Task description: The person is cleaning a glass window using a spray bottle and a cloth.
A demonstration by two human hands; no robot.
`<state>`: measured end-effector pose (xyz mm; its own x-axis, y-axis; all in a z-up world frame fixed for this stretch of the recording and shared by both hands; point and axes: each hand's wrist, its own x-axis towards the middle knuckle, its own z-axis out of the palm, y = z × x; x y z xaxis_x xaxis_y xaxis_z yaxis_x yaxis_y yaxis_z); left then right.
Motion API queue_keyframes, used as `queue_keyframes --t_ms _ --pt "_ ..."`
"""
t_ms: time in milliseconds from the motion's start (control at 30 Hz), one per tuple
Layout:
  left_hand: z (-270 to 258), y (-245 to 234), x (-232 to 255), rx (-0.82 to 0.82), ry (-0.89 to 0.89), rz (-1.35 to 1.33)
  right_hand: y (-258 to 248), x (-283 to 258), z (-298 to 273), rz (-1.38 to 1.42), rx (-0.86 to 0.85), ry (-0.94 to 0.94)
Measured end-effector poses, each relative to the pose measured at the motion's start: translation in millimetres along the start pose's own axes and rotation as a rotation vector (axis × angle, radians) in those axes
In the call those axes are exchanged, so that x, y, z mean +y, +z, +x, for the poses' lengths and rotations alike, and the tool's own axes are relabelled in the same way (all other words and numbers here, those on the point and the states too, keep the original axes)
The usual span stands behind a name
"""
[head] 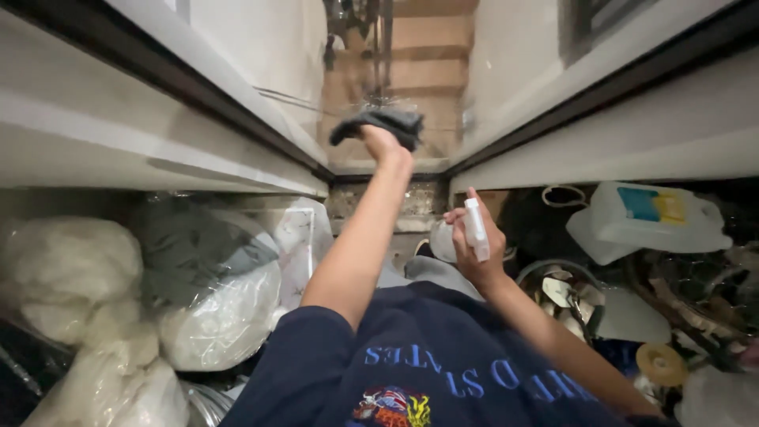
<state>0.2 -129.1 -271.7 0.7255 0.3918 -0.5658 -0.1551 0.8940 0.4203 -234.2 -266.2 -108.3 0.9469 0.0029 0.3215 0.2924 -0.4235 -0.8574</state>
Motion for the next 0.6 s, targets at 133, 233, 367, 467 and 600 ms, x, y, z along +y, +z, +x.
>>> queue_keyframes --t_ms 133,233,367,467,600 --pt "-19 -15 -69 -0.169 -0.088 0.127 -18 -3 -10 0.011 0.044 0.070" --pt "-42 -3 -76 -0.176 -0.305 0.126 -29 5 -17 -0.048 0.102 0.068" --pt "-36 -6 -71 -0.211 -0.424 -0.061 -34 22 -30 0.095 0.173 0.113" --pt "26 -46 -75 -0.169 -0.370 -0.094 -36 15 -25 0.020 0.142 0.123" --pt "15 -38 45 -0.061 -0.258 -0.059 -23 15 -23 0.146 0.119 0.101"
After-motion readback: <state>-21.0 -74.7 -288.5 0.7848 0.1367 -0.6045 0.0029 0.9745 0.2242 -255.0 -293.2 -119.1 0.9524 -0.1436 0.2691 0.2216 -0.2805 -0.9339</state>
